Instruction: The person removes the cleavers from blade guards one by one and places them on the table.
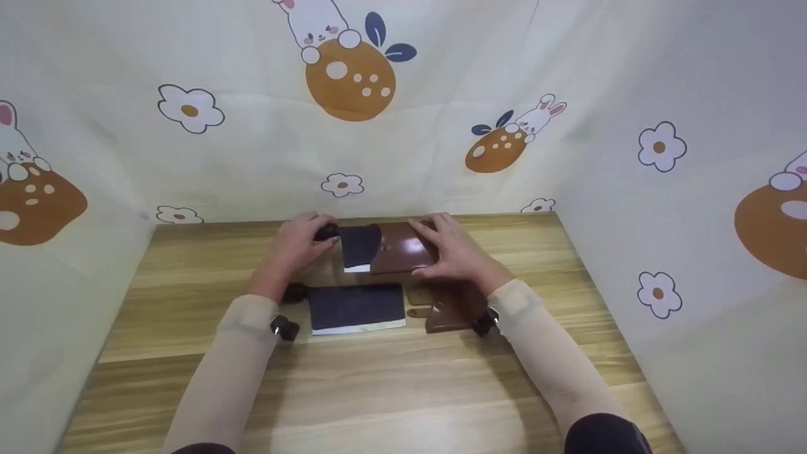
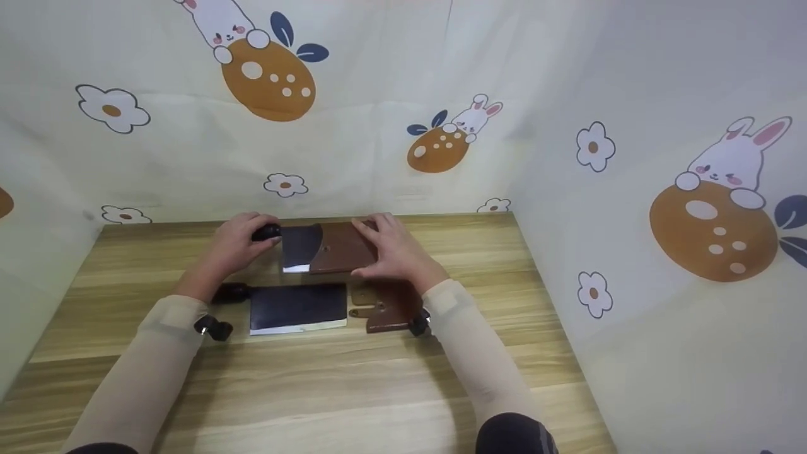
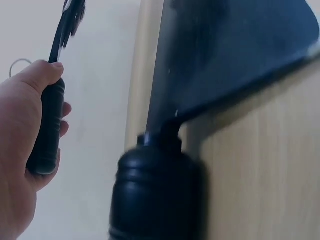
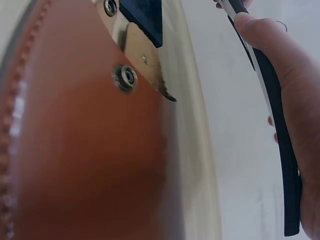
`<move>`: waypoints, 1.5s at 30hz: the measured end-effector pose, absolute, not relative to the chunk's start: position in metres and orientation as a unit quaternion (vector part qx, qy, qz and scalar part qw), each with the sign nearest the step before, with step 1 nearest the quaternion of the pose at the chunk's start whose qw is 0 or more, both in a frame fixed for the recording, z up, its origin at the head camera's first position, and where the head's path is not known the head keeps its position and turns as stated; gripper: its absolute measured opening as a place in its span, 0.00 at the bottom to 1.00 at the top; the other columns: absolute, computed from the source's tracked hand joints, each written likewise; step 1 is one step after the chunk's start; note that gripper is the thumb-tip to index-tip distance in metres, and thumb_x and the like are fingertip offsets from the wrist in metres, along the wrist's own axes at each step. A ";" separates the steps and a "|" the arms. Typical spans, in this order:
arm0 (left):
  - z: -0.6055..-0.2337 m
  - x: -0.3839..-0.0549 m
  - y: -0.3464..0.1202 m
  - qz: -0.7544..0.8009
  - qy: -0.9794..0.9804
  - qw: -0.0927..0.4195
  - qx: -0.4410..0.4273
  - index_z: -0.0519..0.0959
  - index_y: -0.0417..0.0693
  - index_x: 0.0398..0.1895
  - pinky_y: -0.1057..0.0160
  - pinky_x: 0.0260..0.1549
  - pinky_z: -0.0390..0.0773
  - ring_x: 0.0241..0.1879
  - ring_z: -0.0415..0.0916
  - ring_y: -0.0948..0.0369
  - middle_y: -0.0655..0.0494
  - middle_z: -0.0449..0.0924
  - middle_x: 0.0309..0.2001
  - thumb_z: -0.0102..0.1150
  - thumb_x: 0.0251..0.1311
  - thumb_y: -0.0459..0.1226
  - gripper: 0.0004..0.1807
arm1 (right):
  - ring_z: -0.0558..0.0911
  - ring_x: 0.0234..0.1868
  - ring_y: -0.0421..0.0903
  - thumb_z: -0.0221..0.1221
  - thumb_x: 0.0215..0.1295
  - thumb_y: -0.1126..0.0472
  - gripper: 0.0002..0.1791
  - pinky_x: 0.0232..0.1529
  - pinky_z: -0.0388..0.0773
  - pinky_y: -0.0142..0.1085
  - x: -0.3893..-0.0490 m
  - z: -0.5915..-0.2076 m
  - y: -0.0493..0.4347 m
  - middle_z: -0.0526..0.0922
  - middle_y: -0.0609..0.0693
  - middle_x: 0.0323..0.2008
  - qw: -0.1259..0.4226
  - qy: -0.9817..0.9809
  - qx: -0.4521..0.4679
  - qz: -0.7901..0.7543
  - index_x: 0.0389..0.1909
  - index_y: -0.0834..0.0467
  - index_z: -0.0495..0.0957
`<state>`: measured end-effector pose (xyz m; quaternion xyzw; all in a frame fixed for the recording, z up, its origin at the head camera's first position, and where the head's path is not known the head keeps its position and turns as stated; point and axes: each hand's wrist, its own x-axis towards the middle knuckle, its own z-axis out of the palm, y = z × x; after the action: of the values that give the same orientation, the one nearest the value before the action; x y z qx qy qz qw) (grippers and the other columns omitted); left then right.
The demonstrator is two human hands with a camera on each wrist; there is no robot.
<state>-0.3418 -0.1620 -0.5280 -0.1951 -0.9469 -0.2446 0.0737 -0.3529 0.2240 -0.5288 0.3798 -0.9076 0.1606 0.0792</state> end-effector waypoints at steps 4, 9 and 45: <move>-0.527 -0.344 -0.167 -0.256 -0.943 0.073 -0.203 0.83 0.49 0.67 0.34 0.62 0.77 0.60 0.79 0.39 0.39 0.83 0.58 0.70 0.76 0.44 0.21 | 0.69 0.72 0.56 0.80 0.49 0.31 0.64 0.73 0.71 0.53 -0.354 -0.527 0.228 0.71 0.57 0.72 0.080 -0.908 0.376 0.164 0.85 0.52 0.67; -0.528 -0.342 -0.169 -0.247 -0.945 0.060 -0.205 0.83 0.49 0.67 0.35 0.63 0.77 0.60 0.79 0.39 0.40 0.83 0.58 0.70 0.76 0.45 0.22 | 0.68 0.72 0.56 0.79 0.50 0.29 0.65 0.73 0.71 0.54 -0.353 -0.528 0.229 0.70 0.57 0.74 0.066 -0.908 0.380 0.162 0.86 0.52 0.66; -0.529 -0.340 -0.180 -0.252 -0.942 0.068 -0.209 0.84 0.48 0.65 0.34 0.61 0.77 0.59 0.80 0.38 0.40 0.84 0.57 0.72 0.74 0.44 0.21 | 0.67 0.74 0.56 0.77 0.51 0.26 0.65 0.75 0.70 0.54 -0.349 -0.529 0.234 0.69 0.57 0.76 0.061 -0.912 0.370 0.163 0.86 0.51 0.66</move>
<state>-0.3397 -0.1801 -0.5291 -0.2087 -0.9424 -0.2524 0.0684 -0.3492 0.2341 -0.5291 0.3704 -0.9124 0.1629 0.0610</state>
